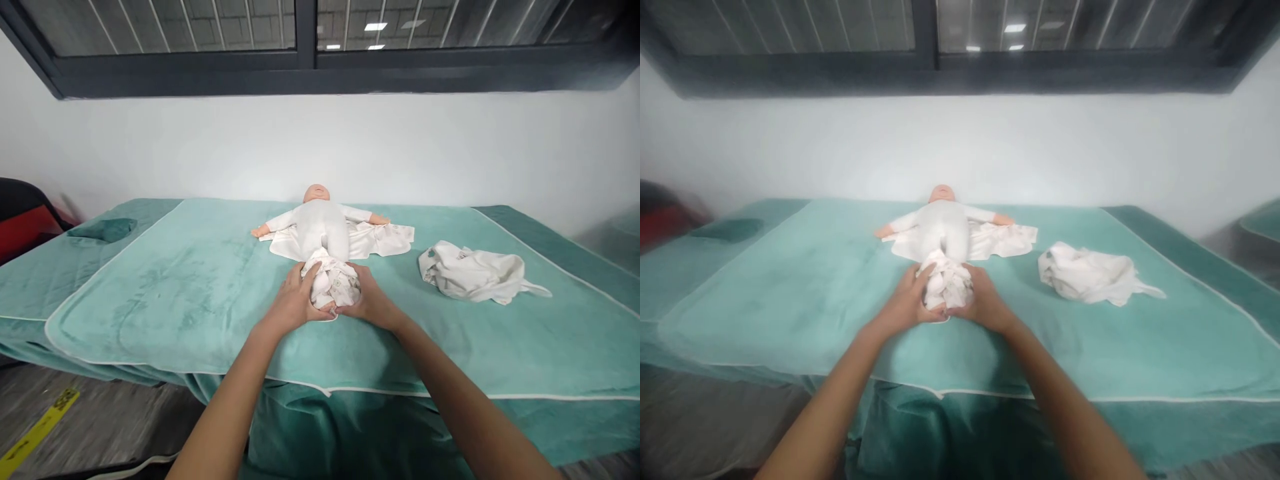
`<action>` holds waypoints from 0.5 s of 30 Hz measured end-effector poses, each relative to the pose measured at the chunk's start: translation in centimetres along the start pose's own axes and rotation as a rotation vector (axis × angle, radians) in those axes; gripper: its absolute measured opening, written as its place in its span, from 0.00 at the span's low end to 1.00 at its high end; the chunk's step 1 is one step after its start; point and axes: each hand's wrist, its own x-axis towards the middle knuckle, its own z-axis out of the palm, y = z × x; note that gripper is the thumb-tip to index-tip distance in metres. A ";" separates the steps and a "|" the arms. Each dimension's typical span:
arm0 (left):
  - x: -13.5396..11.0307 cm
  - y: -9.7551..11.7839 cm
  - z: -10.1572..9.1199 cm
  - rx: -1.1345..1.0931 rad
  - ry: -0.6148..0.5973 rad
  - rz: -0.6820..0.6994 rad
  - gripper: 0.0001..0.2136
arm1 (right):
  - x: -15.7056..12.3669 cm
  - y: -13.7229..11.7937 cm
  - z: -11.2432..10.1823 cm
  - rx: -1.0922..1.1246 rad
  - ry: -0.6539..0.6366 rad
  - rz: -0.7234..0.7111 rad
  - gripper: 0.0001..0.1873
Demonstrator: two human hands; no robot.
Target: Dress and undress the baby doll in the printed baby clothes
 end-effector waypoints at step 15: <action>0.8 -0.2 0.4 -0.072 0.080 -0.070 0.46 | 1.7 -0.6 -0.1 0.011 -0.028 0.213 0.33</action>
